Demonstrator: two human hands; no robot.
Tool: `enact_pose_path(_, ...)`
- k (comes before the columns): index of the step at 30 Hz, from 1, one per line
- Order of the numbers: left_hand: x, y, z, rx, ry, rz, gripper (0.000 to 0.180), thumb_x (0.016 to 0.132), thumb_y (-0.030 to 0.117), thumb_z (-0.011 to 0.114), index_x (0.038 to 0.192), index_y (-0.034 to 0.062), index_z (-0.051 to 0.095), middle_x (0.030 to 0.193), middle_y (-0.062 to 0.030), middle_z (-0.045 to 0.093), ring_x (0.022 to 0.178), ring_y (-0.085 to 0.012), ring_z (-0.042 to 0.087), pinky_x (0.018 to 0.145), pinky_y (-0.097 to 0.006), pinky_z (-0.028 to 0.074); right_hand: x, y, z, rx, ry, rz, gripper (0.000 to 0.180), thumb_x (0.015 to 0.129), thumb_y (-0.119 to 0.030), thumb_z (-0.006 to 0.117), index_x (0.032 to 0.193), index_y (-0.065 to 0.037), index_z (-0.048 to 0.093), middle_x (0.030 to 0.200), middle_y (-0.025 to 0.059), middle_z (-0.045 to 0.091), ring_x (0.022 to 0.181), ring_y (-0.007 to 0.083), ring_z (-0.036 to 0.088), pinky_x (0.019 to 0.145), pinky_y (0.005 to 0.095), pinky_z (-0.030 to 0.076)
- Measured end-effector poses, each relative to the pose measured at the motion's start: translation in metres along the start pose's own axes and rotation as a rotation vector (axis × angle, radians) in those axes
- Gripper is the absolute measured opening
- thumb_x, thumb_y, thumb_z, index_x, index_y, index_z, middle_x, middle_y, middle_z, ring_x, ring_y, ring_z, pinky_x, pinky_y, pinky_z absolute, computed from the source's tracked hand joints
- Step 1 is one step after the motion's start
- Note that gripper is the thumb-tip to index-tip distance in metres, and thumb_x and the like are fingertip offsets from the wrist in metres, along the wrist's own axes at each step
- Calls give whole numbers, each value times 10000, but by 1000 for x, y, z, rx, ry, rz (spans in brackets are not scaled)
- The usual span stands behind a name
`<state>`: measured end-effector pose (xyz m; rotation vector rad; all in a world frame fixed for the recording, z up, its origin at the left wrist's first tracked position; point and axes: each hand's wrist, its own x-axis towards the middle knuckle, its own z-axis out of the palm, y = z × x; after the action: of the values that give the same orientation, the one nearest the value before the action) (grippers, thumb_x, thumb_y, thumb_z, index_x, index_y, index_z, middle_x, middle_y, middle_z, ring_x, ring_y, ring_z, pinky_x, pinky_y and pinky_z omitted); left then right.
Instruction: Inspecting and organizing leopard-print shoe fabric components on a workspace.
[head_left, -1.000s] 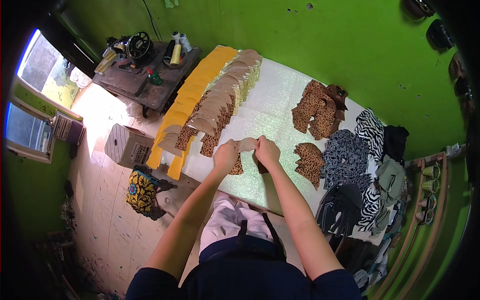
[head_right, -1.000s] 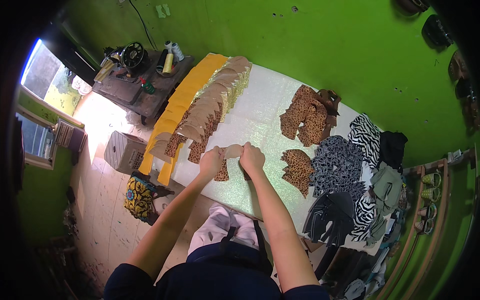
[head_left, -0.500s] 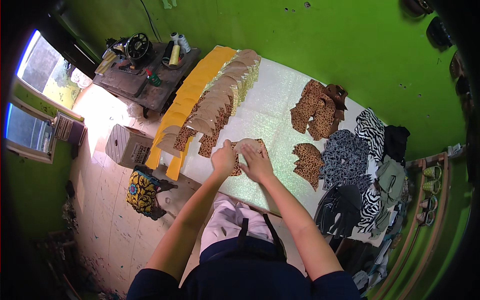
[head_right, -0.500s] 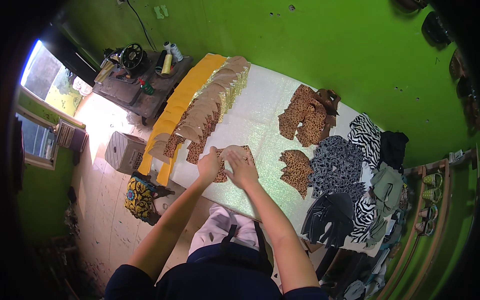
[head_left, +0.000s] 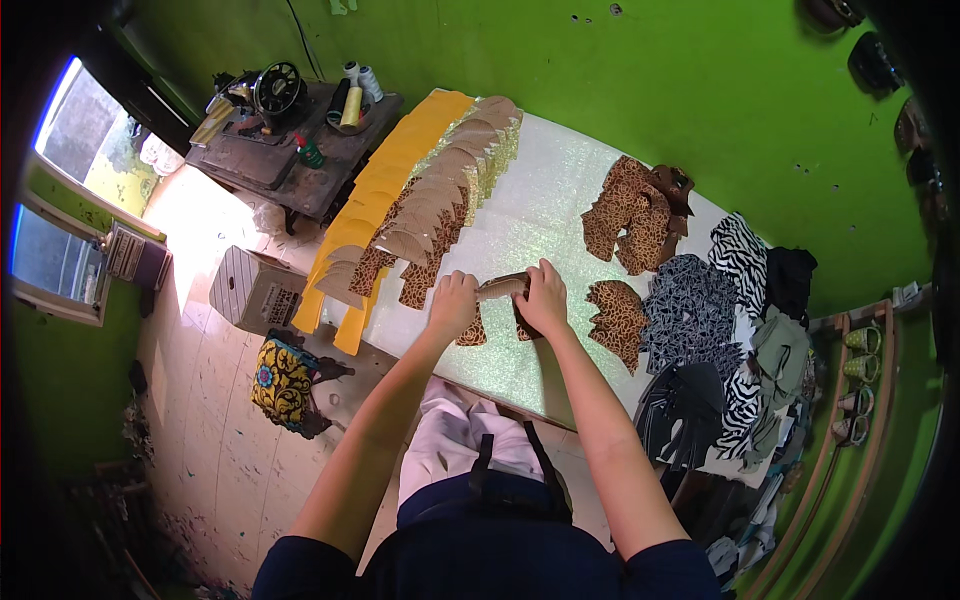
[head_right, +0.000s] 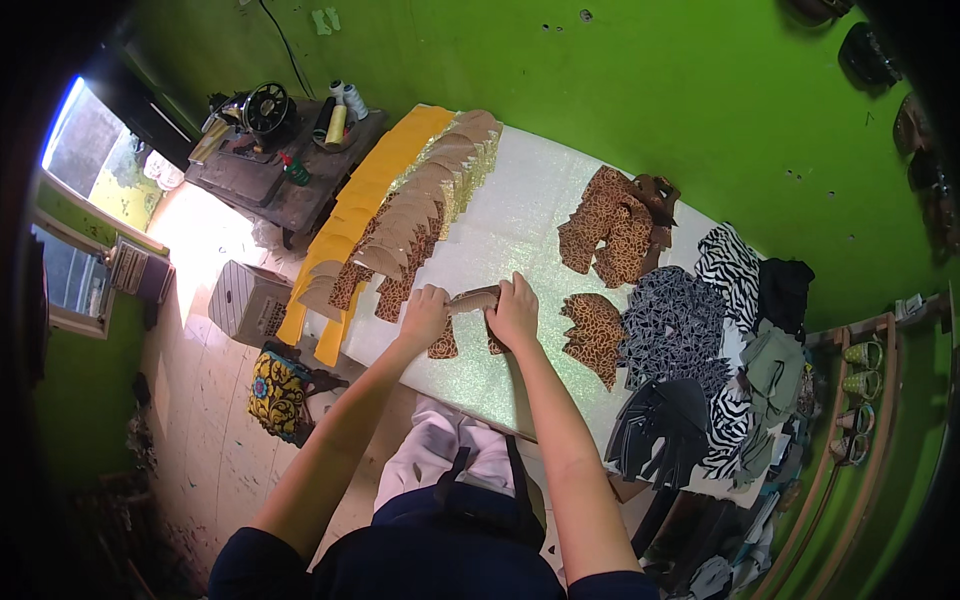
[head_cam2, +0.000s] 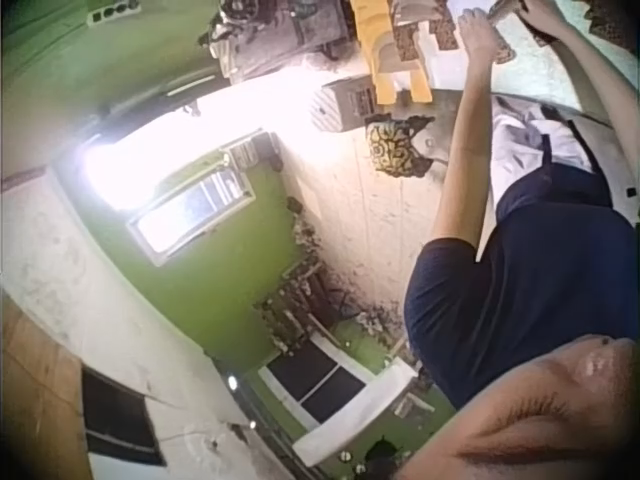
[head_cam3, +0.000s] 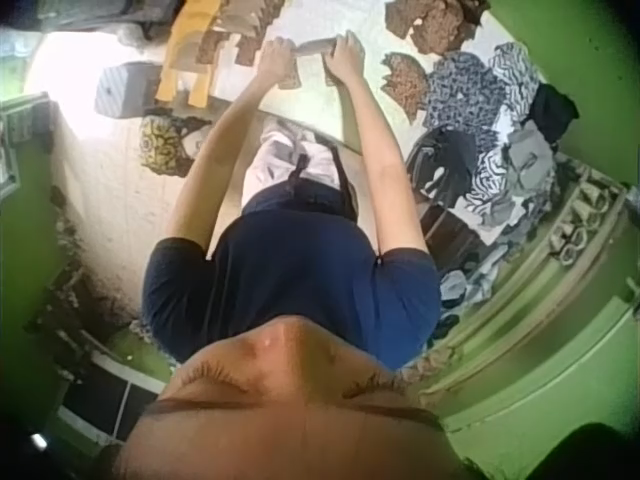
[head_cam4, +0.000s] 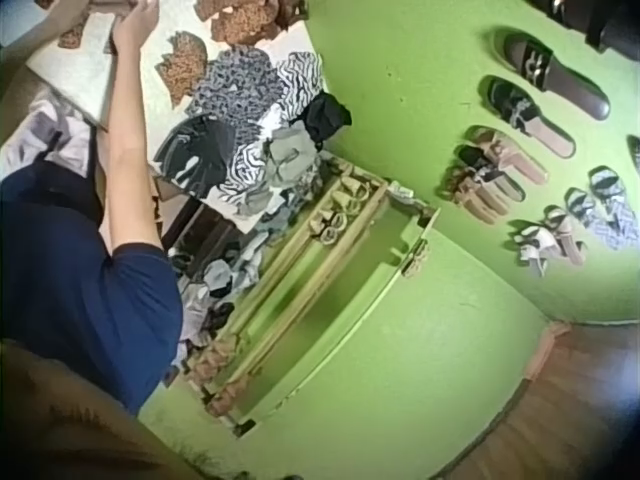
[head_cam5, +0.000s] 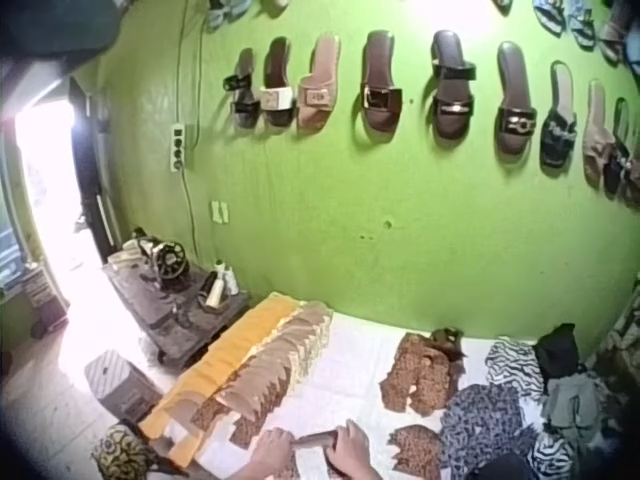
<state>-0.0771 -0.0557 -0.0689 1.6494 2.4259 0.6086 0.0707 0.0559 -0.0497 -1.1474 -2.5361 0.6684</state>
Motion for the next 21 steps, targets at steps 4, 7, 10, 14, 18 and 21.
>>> enact_pose_path(4, 5, 13, -34, -272, -203, -86, 179, 793, 121, 547, 944, 53, 477, 922, -189, 540, 870, -333, 533, 737, -434, 421, 13, 2, -12, 170, -164, 120, 301, 716, -153, 642, 974, -22, 563, 1040, 159, 543, 1018, 307, 505, 857, 395, 393)
enact_pose_path(7, 6, -3, -54, -419, -285, -219, 239, 803, 113, 569, 990, 26, 450, 946, -216, 567, 873, -350, 572, 731, -438, 444, 16, -16, -5, 443, -225, 184, 285, 730, -137, 644, 957, 6, 547, 779, 124, 627, 765, 261, 611, 694, 320, 469)
enact_pose_path(10, 9, -50, -55, -716, 68, -166, 458, 748, 108, 671, 1110, 7, 409, 999, -236, 574, 972, -364, 563, 785, -398, 450, 21, -39, 14, 665, -141, 234, 284, 741, -113, 676, 953, 3, 528, 761, 81, 617, 660, 154, 584, 615, 272, 458)
enact_pose_path(14, 13, -72, -84, -537, -13, -192, 498, 741, 116, 675, 1136, 18, 388, 981, -244, 579, 966, -382, 556, 786, -408, 449, 19, -57, 47, 652, -63, 320, 272, 740, -102, 682, 948, 5, 542, 762, 72, 615, 672, 127, 574, 605, 259, 450)
enact_pose_path(18, 11, -118, -102, -463, -46, -227, 461, 761, 113, 648, 1151, 62, 408, 946, -239, 580, 902, -380, 570, 754, -415, 451, 19, -102, 72, 835, -90, 349, 232, 773, -108, 650, 957, 1, 559, 655, 42, 593, 593, 106, 545, 566, 248, 423)
enact_pose_path(21, 13, -130, -116, -476, -109, -201, 451, 767, 115, 641, 1150, 61, 410, 917, -235, 581, 870, -381, 574, 739, -414, 453, 20, -116, 79, 734, -49, 388, 277, 771, -140, 657, 987, 5, 560, 649, 48, 585, 582, 113, 537, 558, 253, 417)
